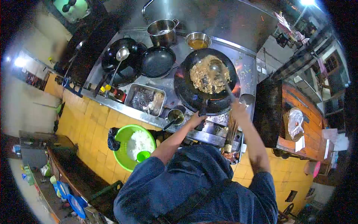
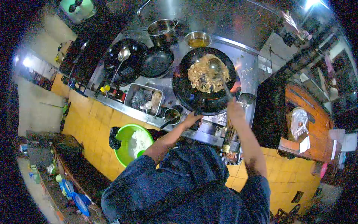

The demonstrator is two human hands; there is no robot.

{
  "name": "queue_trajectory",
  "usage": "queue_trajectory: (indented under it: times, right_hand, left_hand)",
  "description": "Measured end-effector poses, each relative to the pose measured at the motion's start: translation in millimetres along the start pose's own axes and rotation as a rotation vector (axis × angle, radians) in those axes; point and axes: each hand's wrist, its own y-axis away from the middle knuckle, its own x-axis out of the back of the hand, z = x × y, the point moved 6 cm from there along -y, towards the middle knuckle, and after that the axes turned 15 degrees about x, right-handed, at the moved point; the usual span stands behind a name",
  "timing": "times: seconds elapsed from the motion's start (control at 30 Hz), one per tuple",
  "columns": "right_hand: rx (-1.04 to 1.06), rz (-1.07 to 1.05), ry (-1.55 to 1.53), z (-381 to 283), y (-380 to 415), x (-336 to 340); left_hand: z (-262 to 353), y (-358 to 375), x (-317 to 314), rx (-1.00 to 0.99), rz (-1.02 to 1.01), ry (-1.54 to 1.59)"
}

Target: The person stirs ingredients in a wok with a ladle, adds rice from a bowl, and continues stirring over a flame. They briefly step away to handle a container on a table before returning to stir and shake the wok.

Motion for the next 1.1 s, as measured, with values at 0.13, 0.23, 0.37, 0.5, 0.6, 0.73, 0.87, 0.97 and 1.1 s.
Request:
queue_trajectory:
  times: [0.13,0.23,0.37,0.5,0.6,0.73,0.87,0.97,1.1]
  right_hand:
    - [-0.028,0.12,-0.074,7,-14,-19]
    - [-0.074,-0.233,-0.16,54,10,14]
    - [-0.018,0.215,0.064,33,-23,-60]
    - [0.081,0.082,0.032,3,30,-8]
    - [-0.004,-0.047,0.325,-18,86,60]
    - [0.113,0.017,0.405,-25,113,54]
    - [0.098,0.07,0.35,-40,125,57]
    - [0.08,0.149,0.282,-46,124,44]
    - [-0.007,0.126,0.14,-35,122,23]
  left_hand:
    - [5,12,-2,0.078,0.031,0.022]
    - [-3,5,-2,0.106,-0.015,0.123]
    - [4,1,-8,0.204,-0.003,0.104]
    - [57,92,-89,0.315,-0.067,0.564]
    - [83,155,-128,0.494,-0.364,0.758]
    - [63,100,-67,0.448,-0.318,0.572]
    - [43,147,-90,0.462,-0.073,0.383]
    - [39,183,-119,0.445,-0.176,0.246]
    - [47,101,-59,0.358,-0.06,0.285]
